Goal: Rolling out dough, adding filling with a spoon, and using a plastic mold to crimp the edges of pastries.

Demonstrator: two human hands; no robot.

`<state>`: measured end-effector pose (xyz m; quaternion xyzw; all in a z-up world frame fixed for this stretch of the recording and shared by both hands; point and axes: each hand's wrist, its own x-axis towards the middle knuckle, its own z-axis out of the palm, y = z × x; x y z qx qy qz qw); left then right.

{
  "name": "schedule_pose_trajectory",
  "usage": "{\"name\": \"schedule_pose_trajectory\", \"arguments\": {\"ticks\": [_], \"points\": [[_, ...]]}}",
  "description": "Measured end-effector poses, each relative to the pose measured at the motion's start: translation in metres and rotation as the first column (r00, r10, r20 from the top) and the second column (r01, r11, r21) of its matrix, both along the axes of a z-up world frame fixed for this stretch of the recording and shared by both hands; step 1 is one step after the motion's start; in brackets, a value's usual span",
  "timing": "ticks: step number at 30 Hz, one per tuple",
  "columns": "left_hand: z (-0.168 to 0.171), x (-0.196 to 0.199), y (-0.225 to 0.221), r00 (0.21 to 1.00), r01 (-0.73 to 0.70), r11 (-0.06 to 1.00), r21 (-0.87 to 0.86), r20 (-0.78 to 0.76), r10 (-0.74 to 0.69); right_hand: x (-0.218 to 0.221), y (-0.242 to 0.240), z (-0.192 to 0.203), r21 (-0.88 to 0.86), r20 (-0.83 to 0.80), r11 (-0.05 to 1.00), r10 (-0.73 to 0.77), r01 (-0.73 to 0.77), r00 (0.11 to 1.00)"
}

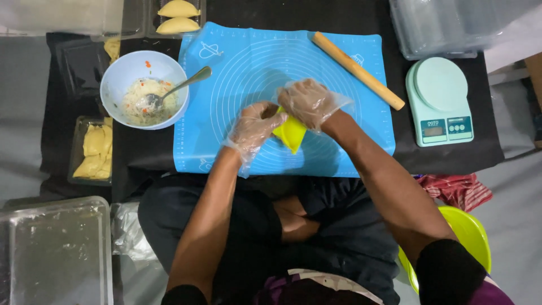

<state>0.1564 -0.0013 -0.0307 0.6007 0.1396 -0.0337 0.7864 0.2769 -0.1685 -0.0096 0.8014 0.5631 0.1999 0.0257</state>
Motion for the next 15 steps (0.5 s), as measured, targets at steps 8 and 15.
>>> {"name": "schedule_pose_trajectory", "arguments": {"ticks": [8, 15], "points": [[-0.038, 0.010, -0.010, 0.985, -0.154, 0.987, -0.048, 0.066, 0.157, -0.038, 0.021, 0.050, -0.076, -0.930, 0.471, -0.352, 0.879, 0.108], [-0.041, 0.016, -0.011, 0.980, -0.196, 0.980, 0.020, 0.027, 0.195, -0.075, 0.040, 0.046, -0.181, -0.830, 0.443, -0.547, 0.878, 0.105]]}}
